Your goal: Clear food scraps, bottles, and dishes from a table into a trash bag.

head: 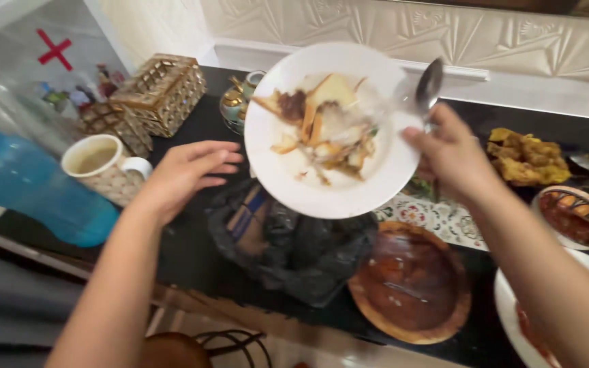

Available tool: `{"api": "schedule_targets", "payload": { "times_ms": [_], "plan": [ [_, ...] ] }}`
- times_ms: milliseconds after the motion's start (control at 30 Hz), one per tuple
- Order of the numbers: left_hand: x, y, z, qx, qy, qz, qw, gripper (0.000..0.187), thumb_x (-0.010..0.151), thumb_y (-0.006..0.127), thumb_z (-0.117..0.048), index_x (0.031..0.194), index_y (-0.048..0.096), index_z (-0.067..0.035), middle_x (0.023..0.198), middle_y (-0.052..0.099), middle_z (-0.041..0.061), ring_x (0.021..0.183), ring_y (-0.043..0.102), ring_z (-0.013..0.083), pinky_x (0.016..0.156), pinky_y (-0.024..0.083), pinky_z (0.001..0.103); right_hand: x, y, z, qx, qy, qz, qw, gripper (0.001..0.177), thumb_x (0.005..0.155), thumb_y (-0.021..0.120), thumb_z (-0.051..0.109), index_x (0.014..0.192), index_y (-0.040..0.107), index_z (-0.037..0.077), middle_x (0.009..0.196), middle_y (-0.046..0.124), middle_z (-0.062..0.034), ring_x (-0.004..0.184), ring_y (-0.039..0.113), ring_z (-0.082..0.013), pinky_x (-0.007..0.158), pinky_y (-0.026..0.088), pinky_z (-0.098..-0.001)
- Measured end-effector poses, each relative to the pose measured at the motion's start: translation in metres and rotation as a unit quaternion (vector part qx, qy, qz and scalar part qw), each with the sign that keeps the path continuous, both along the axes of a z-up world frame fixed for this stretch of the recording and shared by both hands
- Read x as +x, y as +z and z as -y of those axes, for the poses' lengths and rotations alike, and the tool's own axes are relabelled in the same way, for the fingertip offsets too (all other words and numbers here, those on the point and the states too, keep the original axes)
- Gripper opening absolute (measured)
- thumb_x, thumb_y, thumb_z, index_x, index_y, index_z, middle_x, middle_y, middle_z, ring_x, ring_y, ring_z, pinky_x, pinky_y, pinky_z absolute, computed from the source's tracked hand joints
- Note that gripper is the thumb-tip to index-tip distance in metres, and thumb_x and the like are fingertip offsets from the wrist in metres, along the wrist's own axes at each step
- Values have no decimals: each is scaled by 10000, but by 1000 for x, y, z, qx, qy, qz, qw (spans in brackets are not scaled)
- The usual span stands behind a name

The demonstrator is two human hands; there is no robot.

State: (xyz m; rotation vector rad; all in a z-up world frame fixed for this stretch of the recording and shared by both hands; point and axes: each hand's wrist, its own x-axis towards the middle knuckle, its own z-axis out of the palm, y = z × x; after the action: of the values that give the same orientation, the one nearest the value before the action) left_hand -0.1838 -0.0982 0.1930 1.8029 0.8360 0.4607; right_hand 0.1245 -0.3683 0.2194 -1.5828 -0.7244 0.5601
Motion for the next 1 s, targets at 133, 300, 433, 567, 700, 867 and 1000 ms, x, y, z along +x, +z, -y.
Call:
{"api": "schedule_targets", "payload": {
  "times_ms": [133, 300, 433, 567, 700, 867, 1000],
  "plan": [
    [9, -6, -8, -144, -92, 136, 976, 329, 925, 669, -199, 1208, 719, -41, 1114, 768, 77, 989, 719, 167, 874, 576, 326, -29, -23, -14, -28, -9, 26, 999, 323, 973, 594, 153, 1290, 532, 167, 733, 621, -4, 541, 516, -63, 441, 387, -245],
    [13, -21, -15, -139, -76, 116, 980, 215, 870, 727, -57, 1081, 707, -22, 1033, 770, 92, 891, 732, 158, 810, 602, 331, -33, -40, -4, -39, 36, 11, 999, 290, 1005, 664, 201, 1199, 503, 58, 667, 442, -25, 500, 360, -95, 421, 316, -274],
    [11, -21, -24, -140, -39, 103, 984, 185, 839, 727, -28, 1023, 729, -39, 963, 786, 70, 833, 742, 160, 756, 617, 338, -25, -12, 3, -146, 2, 298, 944, 272, 952, 673, 225, 1134, 597, 37, 790, 635, -87, 648, 569, -177, 552, 462, -346],
    [9, -12, -24, -117, -35, 92, 988, 194, 831, 723, -26, 1022, 734, -56, 944, 792, 55, 816, 747, 149, 732, 622, 330, -48, 29, -2, -195, -2, 439, 877, 233, 971, 594, 138, 1162, 666, 26, 961, 691, -178, 820, 695, -337, 726, 545, -449],
    [8, -4, -23, -96, -42, 98, 990, 188, 846, 731, -27, 1032, 725, -54, 960, 781, 41, 817, 729, 130, 719, 595, 309, -50, 9, -18, -161, 17, 623, 765, 196, 937, 607, 62, 1098, 715, 35, 999, 704, -196, 893, 677, -399, 810, 548, -479],
    [2, 0, -25, -74, -23, 99, 992, 234, 827, 721, -10, 1051, 732, -72, 952, 774, 26, 810, 721, 119, 705, 599, 296, -101, 6, -18, -245, 123, 606, 747, 258, 773, 639, 23, 1024, 697, 31, 981, 686, -163, 861, 714, -340, 772, 592, -421],
    [-1, -3, -29, -80, -21, 104, 991, 208, 829, 719, -1, 1033, 727, -41, 945, 776, 48, 810, 728, 127, 709, 613, 305, -112, 8, -16, -262, 153, 603, 738, 229, 807, 654, 40, 1030, 702, 48, 967, 693, -151, 877, 706, -351, 757, 580, -433]
  ]
}}
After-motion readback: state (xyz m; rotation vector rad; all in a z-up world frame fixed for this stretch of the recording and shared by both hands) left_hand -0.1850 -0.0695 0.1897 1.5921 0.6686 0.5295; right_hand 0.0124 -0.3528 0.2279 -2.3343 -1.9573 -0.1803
